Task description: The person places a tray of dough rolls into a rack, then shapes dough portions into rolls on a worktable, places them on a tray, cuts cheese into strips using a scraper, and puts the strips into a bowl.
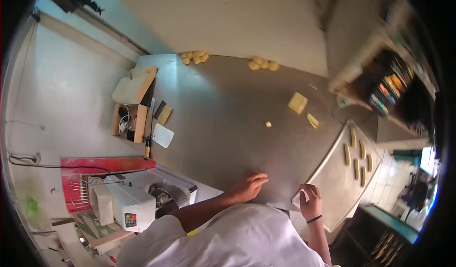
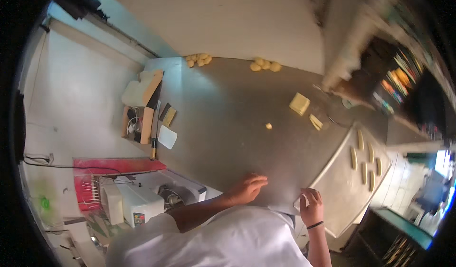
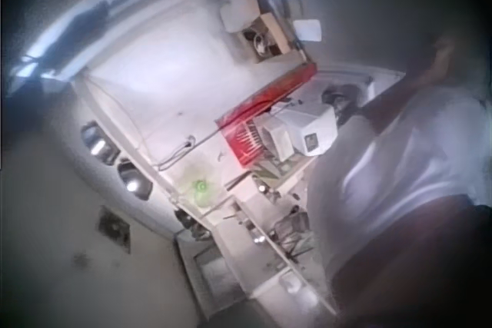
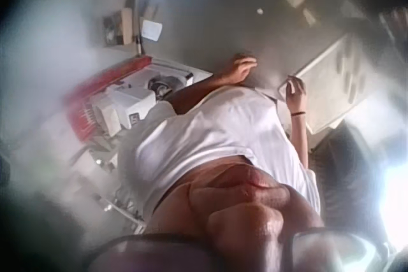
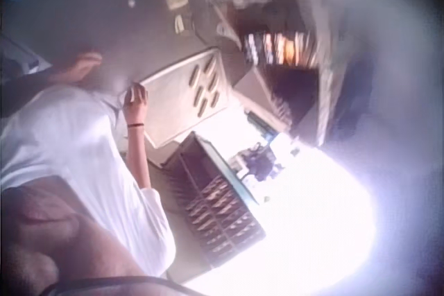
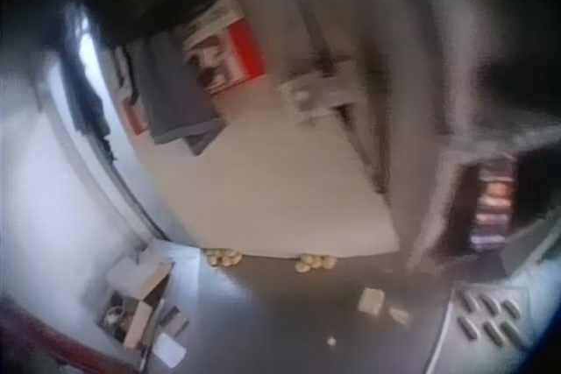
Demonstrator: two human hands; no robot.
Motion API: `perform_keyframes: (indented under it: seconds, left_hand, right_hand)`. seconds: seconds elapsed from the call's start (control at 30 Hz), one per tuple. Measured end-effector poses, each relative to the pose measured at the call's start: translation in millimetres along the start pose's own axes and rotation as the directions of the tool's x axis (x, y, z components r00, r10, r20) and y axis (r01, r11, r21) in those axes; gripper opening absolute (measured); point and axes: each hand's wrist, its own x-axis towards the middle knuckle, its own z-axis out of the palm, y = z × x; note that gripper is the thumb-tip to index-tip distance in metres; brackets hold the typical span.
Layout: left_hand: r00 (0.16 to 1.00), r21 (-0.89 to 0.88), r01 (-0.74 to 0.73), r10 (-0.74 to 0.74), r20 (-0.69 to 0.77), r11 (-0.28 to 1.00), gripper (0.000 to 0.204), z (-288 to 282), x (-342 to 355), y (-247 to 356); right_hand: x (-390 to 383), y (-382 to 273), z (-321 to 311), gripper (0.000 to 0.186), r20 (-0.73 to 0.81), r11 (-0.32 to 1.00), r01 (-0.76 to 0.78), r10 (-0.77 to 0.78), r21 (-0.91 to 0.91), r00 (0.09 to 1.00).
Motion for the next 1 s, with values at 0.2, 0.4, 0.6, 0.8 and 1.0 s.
perform_keyframes:
  seconds: [0.2, 0.4, 0.6, 0.8, 1.0]
  left_hand:
    - [0.962, -0.127, 0.081, -0.111, -0.249, 0.989, 0.026, -62.0, 15.1, -97.1]
    - [0.814, -0.144, 0.241, -0.281, -0.509, 0.960, 0.032, -144.9, 34.2, -194.1]
    - [0.781, -0.071, 0.295, -0.283, -0.557, 0.953, 0.033, -213.2, 46.7, -236.2]
    - [0.727, 0.042, 0.282, -0.185, -0.661, 0.959, 0.038, -286.3, 143.3, -282.9]
    - [0.845, 0.231, 0.155, -0.007, -0.535, 0.961, 0.038, -327.0, 277.0, -353.1]
  right_hand:
    - [149.7, -64.0, 64.9, 0.027, 0.089, 1.000, 0.010, -0.010, 0.004, 0.996]
    - [323.2, -125.9, 186.8, 0.039, 0.200, 0.921, 0.360, -0.328, -0.151, 0.923]
    - [453.4, -212.2, 284.4, 0.054, 0.132, 0.815, 0.548, -0.532, -0.187, 0.836]
    - [514.9, -252.2, 354.0, 0.052, 0.130, 0.850, 0.362, -0.339, -0.382, 0.932]
    - [543.8, -249.4, 370.8, 0.036, 0.022, 0.887, 0.364, -0.374, -0.283, 0.927]
